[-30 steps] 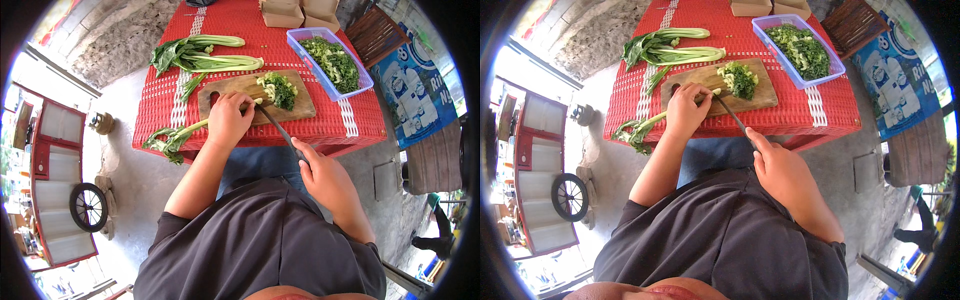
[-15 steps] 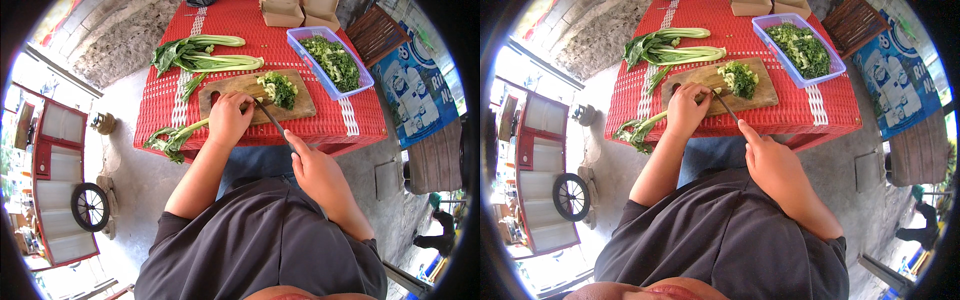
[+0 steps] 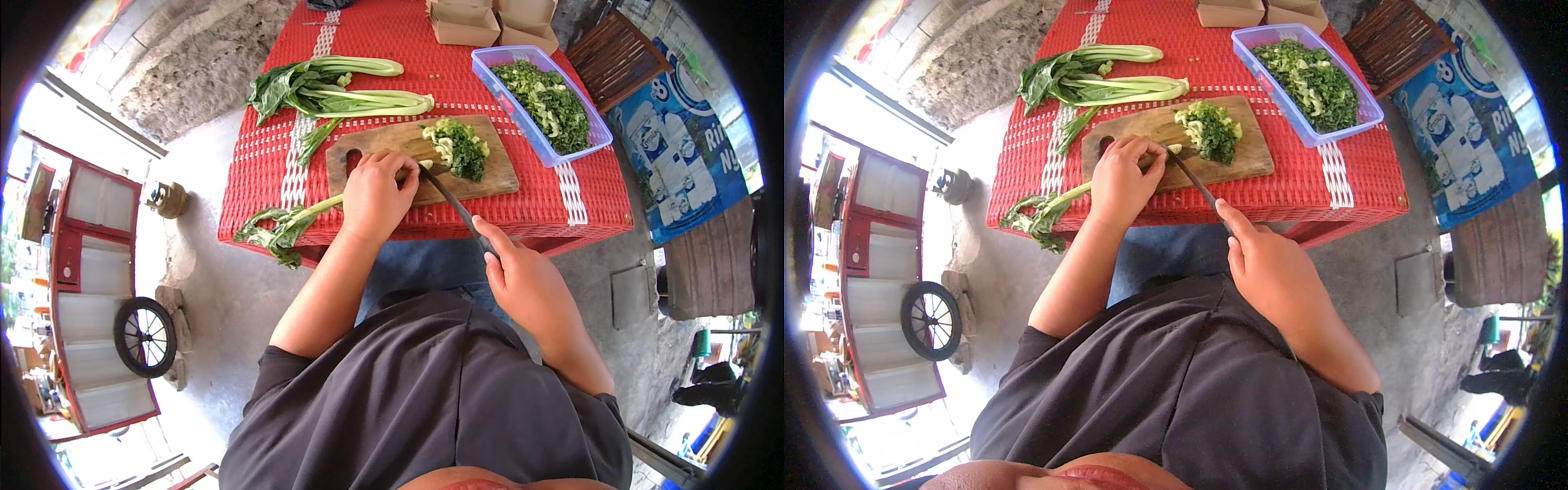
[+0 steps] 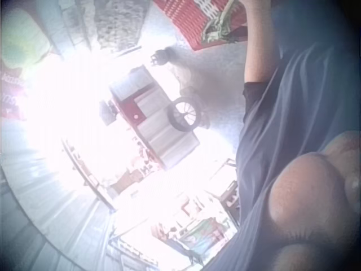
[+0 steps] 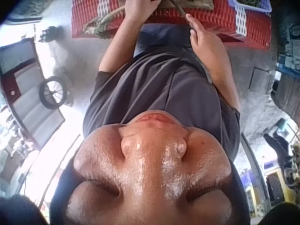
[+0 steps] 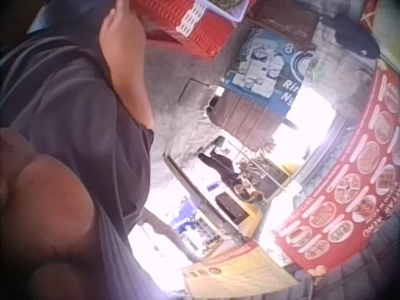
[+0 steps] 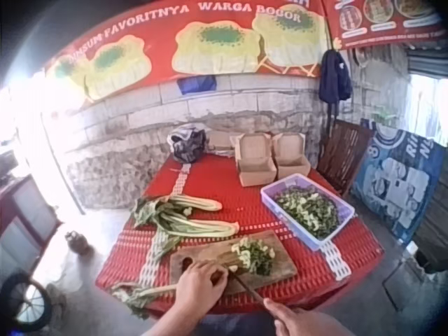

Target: The person chops green leafy vegetables on a wooden cutting board using a knife. The chopped pieces are placed into a nearby plastic container. The person continues chopping multiple stalks of the vegetable throughout the clip.

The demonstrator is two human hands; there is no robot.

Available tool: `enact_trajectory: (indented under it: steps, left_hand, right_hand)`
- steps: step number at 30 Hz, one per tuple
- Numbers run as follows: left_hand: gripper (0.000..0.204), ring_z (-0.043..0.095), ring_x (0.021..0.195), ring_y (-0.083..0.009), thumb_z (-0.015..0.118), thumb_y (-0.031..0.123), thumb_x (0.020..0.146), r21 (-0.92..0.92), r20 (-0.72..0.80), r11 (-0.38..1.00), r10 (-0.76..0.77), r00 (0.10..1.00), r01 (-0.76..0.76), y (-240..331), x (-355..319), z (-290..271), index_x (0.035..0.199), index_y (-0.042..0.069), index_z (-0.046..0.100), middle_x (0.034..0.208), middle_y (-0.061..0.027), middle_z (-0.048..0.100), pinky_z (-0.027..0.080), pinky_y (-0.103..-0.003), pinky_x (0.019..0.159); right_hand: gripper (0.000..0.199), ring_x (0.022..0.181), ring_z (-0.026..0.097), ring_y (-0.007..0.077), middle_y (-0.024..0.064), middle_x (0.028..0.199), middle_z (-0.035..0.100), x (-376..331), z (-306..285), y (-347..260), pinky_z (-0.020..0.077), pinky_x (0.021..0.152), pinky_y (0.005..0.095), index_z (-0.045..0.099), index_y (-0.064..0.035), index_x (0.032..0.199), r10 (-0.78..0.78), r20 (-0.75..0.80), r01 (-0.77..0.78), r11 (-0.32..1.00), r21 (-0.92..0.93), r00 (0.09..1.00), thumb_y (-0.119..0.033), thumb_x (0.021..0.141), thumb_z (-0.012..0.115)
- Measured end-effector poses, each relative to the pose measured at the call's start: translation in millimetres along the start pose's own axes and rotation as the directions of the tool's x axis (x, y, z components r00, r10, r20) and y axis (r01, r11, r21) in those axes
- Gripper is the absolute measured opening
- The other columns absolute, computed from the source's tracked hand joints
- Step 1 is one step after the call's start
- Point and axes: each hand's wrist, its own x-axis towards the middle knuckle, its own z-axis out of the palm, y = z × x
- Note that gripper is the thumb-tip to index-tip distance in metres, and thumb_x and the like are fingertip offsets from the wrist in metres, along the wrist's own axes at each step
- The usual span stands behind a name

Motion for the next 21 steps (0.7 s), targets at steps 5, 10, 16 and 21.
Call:
enact_trajectory:
  steps: [5,10,16,21]
  left_hand:
    - [0.008,0.066,0.099,-0.0353,0.073,0.014,0.084,0.018,0.036,0.999,-0.033,0.999,0.032,1,-1,-2,0.090,0.009,0.072,0.096,-0.0113,0.071,0.053,-0.043,0.087]
    - [0.009,0.066,0.099,-0.0358,0.073,0.014,0.082,-0.016,0.048,1.000,-0.017,0.999,0.017,1,0,-4,0.090,0.009,0.071,0.097,-0.0118,0.071,0.053,-0.044,0.088]
    - [0.013,0.066,0.099,-0.0363,0.074,0.015,0.081,-0.010,0.039,1.000,-0.018,0.999,0.018,3,-1,-5,0.092,0.009,0.072,0.098,-0.0127,0.071,0.053,-0.045,0.088]
    - [0.012,0.066,0.097,-0.0369,0.074,0.014,0.081,0.008,0.037,1.000,-0.015,0.999,0.015,3,-2,-4,0.091,0.008,0.071,0.096,-0.0128,0.071,0.053,-0.045,0.087]
  right_hand:
    - [0.051,0.080,0.069,0.0437,0.0234,0.094,0.070,7,3,-2,0.0544,0.071,0.0550,0.047,-0.0193,0.151,0.033,-0.029,-0.035,0.997,-0.075,0.999,-0.019,0.100,0.056]
    - [0.051,0.081,0.069,0.0448,0.0240,0.094,0.070,9,-2,1,0.0539,0.071,0.0564,0.046,-0.0192,0.151,0.042,-0.041,-0.044,0.999,-0.027,0.998,-0.020,0.101,0.056]
    - [0.050,0.081,0.068,0.0462,0.0256,0.090,0.070,5,5,0,0.0524,0.070,0.0572,0.046,-0.0160,0.149,-0.007,-0.033,0.008,0.999,0.032,0.999,-0.019,0.100,0.056]
    - [0.041,0.070,0.069,0.0369,0.0216,0.083,0.068,22,10,23,0.0530,0.065,0.0491,0.049,-0.0081,0.142,-0.051,-0.208,0.090,0.979,0.183,0.977,-0.016,0.102,0.055]
